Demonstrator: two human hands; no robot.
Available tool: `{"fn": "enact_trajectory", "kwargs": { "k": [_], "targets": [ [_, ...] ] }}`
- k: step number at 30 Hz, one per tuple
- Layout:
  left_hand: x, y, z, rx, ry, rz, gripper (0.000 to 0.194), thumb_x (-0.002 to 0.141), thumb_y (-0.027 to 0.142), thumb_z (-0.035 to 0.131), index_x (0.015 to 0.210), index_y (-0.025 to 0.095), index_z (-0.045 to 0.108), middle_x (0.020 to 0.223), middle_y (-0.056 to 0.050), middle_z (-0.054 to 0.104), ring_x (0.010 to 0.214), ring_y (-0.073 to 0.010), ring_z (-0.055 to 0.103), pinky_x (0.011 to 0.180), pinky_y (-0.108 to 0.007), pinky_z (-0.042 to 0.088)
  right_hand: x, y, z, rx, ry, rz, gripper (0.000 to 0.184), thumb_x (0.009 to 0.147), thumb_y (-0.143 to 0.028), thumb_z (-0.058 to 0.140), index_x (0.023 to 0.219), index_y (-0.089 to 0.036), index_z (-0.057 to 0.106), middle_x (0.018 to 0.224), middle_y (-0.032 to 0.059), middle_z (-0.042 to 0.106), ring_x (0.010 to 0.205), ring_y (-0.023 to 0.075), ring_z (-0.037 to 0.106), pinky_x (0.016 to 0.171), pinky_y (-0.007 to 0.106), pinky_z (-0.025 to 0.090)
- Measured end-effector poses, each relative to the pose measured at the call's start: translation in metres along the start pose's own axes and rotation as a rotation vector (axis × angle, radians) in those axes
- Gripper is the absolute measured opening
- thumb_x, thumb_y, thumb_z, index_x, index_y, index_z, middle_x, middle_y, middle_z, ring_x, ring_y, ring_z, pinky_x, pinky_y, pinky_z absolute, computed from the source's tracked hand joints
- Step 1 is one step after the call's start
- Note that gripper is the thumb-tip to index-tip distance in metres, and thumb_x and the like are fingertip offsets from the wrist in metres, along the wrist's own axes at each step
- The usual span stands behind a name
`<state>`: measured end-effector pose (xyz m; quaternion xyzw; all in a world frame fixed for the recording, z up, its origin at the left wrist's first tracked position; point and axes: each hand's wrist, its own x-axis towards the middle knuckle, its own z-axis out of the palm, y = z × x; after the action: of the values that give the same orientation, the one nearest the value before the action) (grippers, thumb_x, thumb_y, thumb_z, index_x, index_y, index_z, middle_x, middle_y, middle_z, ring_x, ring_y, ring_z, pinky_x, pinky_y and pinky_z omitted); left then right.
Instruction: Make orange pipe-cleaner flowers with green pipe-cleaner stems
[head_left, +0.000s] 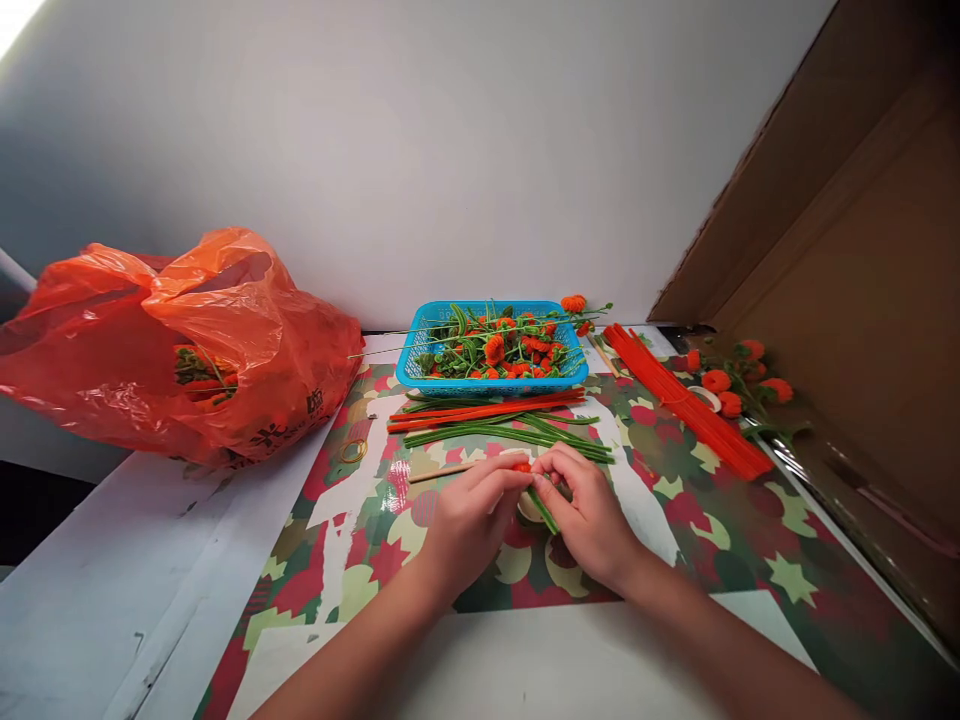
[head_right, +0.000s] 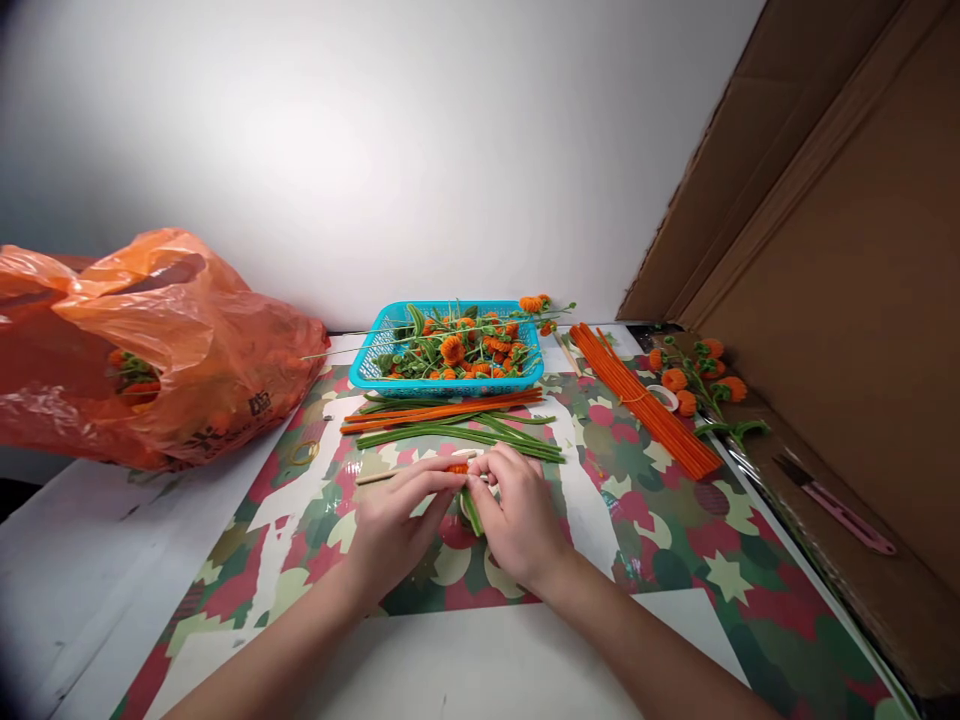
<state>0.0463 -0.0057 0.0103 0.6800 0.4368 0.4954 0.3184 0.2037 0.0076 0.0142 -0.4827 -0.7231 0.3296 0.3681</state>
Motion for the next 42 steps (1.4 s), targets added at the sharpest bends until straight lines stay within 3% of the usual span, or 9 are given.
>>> {"fn": "enact_trajectory", "kwargs": {
  "k": [5, 7, 10, 13, 18, 25, 34, 38, 42],
  "targets": [
    [-0.003, -0.001, 0.003, 0.050, -0.023, 0.038, 0.020, 0.082, 0.015, 0.058, 0.089, 0.025, 0.075, 0.109, -0.008, 0.071, 0.103, -0.0225, 0.065, 0.093, -0.033, 0.049, 0.000, -0.001, 0.002, -0.051, 0.038, 0.045, 0.015, 0.084, -0.014, 0.048, 0.071, -0.021, 0.051, 0.078, 0.0011, 0.057, 0.076, 0.0169, 0.053, 0.066, 0.027, 0.038],
    [-0.002, 0.001, 0.005, -0.029, 0.030, -0.073, 0.014, 0.081, 0.018, 0.061, 0.085, 0.024, 0.074, 0.102, -0.007, 0.072, 0.096, -0.0213, 0.067, 0.086, -0.032, 0.052, 0.001, -0.002, 0.000, -0.002, 0.036, 0.048, 0.014, 0.084, -0.016, 0.050, 0.072, -0.020, 0.054, 0.077, 0.0011, 0.057, 0.074, 0.0163, 0.053, 0.065, 0.027, 0.038],
    [0.000, 0.005, 0.009, -0.311, 0.120, -0.369, 0.009, 0.078, 0.027, 0.066, 0.083, 0.021, 0.070, 0.089, -0.005, 0.071, 0.081, -0.0178, 0.067, 0.071, -0.027, 0.057, 0.003, -0.005, -0.005, 0.133, 0.044, 0.032, 0.012, 0.086, -0.022, 0.052, 0.077, -0.020, 0.059, 0.078, 0.0012, 0.056, 0.072, 0.0153, 0.051, 0.063, 0.026, 0.039],
    [0.003, 0.005, 0.011, -0.616, 0.159, -0.597, 0.018, 0.073, 0.031, 0.072, 0.086, 0.020, 0.069, 0.089, -0.003, 0.069, 0.081, -0.0155, 0.066, 0.073, -0.027, 0.058, 0.005, -0.005, -0.009, 0.174, 0.100, 0.012, 0.017, 0.089, -0.027, 0.051, 0.074, -0.020, 0.057, 0.075, 0.0010, 0.053, 0.069, 0.0150, 0.049, 0.062, 0.026, 0.039],
    [0.004, 0.002, 0.010, -0.726, 0.139, -0.658, 0.027, 0.069, 0.031, 0.077, 0.093, 0.019, 0.070, 0.094, -0.003, 0.068, 0.081, -0.0134, 0.065, 0.074, -0.025, 0.058, 0.004, -0.001, -0.007, -0.019, 0.073, -0.111, 0.013, 0.088, -0.022, 0.050, 0.076, -0.020, 0.053, 0.076, 0.0010, 0.053, 0.073, 0.0157, 0.050, 0.067, 0.028, 0.037],
    [0.000, -0.002, 0.007, -0.524, 0.046, -0.447, 0.023, 0.076, 0.030, 0.071, 0.098, 0.022, 0.071, 0.097, -0.004, 0.069, 0.083, -0.0162, 0.066, 0.068, -0.026, 0.059, 0.001, 0.000, -0.006, -0.118, 0.078, -0.214, 0.019, 0.091, -0.020, 0.046, 0.074, -0.019, 0.052, 0.074, 0.0001, 0.054, 0.073, 0.0149, 0.051, 0.071, 0.031, 0.033],
    [-0.001, -0.002, 0.002, -0.160, 0.077, -0.111, 0.023, 0.080, 0.015, 0.063, 0.101, 0.021, 0.073, 0.100, -0.007, 0.073, 0.087, -0.0191, 0.070, 0.066, -0.025, 0.061, 0.002, 0.001, -0.014, -0.227, 0.016, -0.458, 0.013, 0.090, -0.018, 0.047, 0.080, -0.019, 0.054, 0.077, 0.0015, 0.057, 0.073, 0.0158, 0.049, 0.072, 0.033, 0.030],
    [0.000, -0.002, -0.002, 0.013, 0.082, 0.102, 0.024, 0.080, 0.007, 0.060, 0.097, 0.019, 0.072, 0.112, -0.011, 0.070, 0.103, -0.0219, 0.067, 0.063, -0.020, 0.060, 0.003, 0.001, -0.016, -0.183, -0.021, -0.425, 0.018, 0.092, -0.018, 0.045, 0.077, -0.019, 0.053, 0.076, 0.0009, 0.056, 0.073, 0.0152, 0.048, 0.072, 0.033, 0.030],
    [0.002, -0.001, -0.006, 0.185, 0.104, 0.320, 0.023, 0.081, 0.003, 0.057, 0.091, 0.018, 0.070, 0.120, -0.012, 0.065, 0.087, -0.0155, 0.070, 0.070, -0.022, 0.059, 0.006, -0.001, -0.015, -0.023, -0.057, -0.322, 0.020, 0.093, -0.017, 0.045, 0.076, -0.019, 0.055, 0.073, -0.0006, 0.055, 0.075, 0.0143, 0.051, 0.074, 0.031, 0.033]
  ]
}}
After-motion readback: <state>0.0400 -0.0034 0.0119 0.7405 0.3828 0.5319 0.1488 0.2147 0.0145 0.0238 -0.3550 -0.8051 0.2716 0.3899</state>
